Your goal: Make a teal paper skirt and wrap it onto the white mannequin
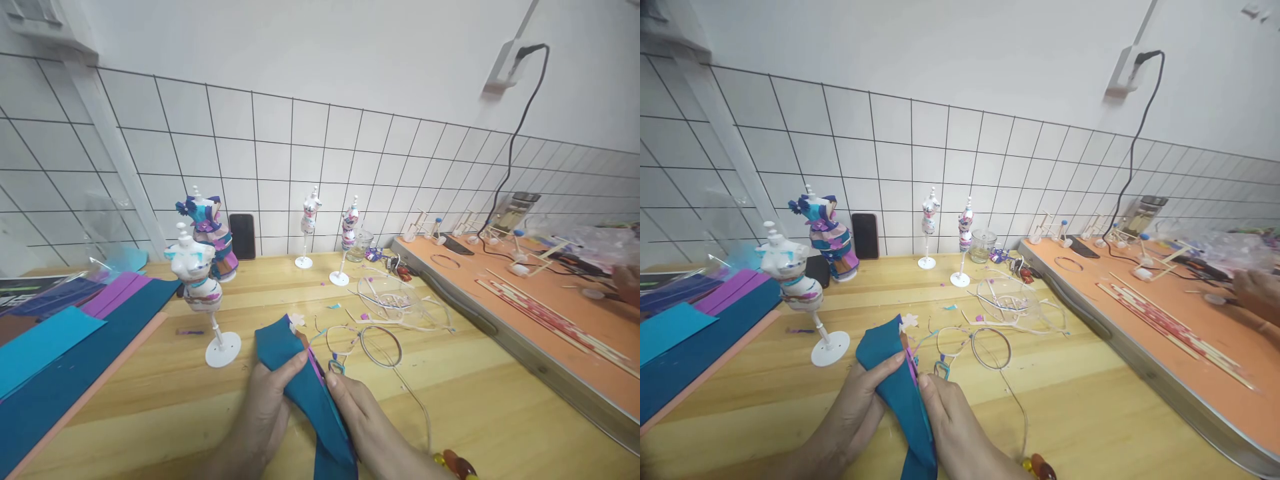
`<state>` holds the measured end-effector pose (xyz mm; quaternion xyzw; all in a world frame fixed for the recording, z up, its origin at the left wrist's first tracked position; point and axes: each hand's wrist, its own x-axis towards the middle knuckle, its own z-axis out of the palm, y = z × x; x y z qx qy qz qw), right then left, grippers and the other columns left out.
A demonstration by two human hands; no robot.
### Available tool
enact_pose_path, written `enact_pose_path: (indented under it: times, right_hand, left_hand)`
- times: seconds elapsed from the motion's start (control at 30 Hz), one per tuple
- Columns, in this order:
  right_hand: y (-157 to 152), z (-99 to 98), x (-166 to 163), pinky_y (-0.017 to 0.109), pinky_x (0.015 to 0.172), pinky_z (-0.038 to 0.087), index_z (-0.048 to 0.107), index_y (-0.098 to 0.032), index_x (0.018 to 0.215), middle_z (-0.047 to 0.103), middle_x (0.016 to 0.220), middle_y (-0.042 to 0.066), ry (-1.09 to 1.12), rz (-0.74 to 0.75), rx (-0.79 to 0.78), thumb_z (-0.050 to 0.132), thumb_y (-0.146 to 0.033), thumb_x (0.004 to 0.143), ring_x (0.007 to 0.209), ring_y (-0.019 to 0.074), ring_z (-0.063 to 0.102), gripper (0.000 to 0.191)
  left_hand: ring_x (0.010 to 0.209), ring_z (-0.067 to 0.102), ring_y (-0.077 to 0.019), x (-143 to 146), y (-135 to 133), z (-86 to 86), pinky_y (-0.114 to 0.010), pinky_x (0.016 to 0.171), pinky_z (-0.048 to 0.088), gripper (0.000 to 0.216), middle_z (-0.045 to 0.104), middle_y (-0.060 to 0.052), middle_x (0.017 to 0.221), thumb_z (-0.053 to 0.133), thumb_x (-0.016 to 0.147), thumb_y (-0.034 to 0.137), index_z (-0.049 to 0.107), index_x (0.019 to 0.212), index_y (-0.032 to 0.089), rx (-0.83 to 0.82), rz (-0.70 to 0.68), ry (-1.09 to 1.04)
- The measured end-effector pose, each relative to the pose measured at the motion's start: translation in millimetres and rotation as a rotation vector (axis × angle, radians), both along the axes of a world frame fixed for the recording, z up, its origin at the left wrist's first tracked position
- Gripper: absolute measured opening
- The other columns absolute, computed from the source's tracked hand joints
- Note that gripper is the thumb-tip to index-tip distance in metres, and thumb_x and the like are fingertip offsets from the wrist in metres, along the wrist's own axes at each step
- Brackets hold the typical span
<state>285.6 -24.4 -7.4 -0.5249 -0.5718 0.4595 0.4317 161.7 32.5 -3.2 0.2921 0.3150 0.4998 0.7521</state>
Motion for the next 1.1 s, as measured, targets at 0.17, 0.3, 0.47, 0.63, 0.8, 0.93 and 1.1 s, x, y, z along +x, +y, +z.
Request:
enact_pose_path:
  times: [0.17,0.3,0.47,0.63,0.8,0.93,1.1]
  right_hand:
    - [-0.4,1.8,-0.6,0.025,0.070,0.041,0.058,-0.016,0.074,0.056,0.075,0.002,0.010,-0.030,-0.009,0.030,-0.048,0.092,0.073,0.0162,0.049,0.046]
    - [0.6,2.7,-0.9,0.026,0.074,0.042,0.061,-0.014,0.080,0.060,0.078,0.003,0.056,-0.002,0.013,0.029,-0.045,0.093,0.077,0.0169,0.052,0.046]
    - [0.4,2.0,-1.1,0.028,0.078,0.043,0.064,-0.014,0.090,0.064,0.083,0.005,0.090,-0.009,0.008,0.031,-0.045,0.093,0.080,0.0188,0.054,0.046]
    - [1.1,-1.2,-1.0,0.031,0.082,0.043,0.064,-0.013,0.094,0.065,0.086,0.007,0.124,-0.033,-0.022,0.034,-0.048,0.091,0.083,0.0208,0.056,0.046]
    - [1.6,-2.1,-0.4,0.029,0.082,0.042,0.063,-0.013,0.092,0.064,0.087,0.006,0.087,-0.047,-0.013,0.035,-0.046,0.092,0.085,0.0202,0.056,0.043]
    - [1.9,-1.6,-0.8,0.028,0.080,0.042,0.062,-0.013,0.089,0.064,0.084,0.006,0.074,-0.047,-0.019,0.034,-0.046,0.092,0.083,0.0196,0.055,0.043]
    - [2.8,-1.4,-1.8,0.028,0.079,0.043,0.063,-0.013,0.088,0.065,0.082,0.006,0.081,-0.036,-0.028,0.034,-0.048,0.091,0.082,0.0203,0.057,0.046]
  left_hand:
    - [0.080,0.064,-0.0183,2.1,-4.0,-1.7,-0.029,0.074,0.051,0.030,0.070,-0.006,0.088,0.073,0.065,0.017,0.067,0.094,0.015,-0.024,0.022,0.011]
    - [0.078,0.064,-0.0182,4.4,-6.3,-1.2,-0.030,0.073,0.050,0.030,0.070,-0.005,0.087,0.073,0.064,0.017,0.067,0.094,0.015,-0.021,0.034,0.015]
    - [0.088,0.063,-0.0234,6.8,-7.6,-2.9,-0.035,0.082,0.048,0.040,0.070,-0.008,0.097,0.072,0.066,0.018,0.064,0.105,0.017,0.006,0.041,0.002]
    - [0.088,0.064,-0.0254,6.6,-9.3,-3.6,-0.038,0.082,0.049,0.033,0.071,-0.010,0.097,0.072,0.065,0.019,0.066,0.097,0.014,-0.032,0.031,0.011]
    - [0.091,0.064,-0.0268,6.7,-10.8,-2.3,-0.040,0.085,0.048,0.034,0.070,-0.012,0.100,0.072,0.066,0.019,0.065,0.098,0.012,-0.049,0.017,-0.007]
    - [0.093,0.063,-0.0281,7.1,-10.0,-4.4,-0.042,0.087,0.047,0.035,0.069,-0.013,0.102,0.072,0.066,0.019,0.065,0.100,0.012,-0.052,0.015,-0.015]
    - [0.089,0.064,-0.0274,6.7,-9.4,-7.7,-0.041,0.084,0.048,0.036,0.071,-0.011,0.097,0.073,0.065,0.020,0.066,0.099,0.014,-0.052,0.021,-0.025]
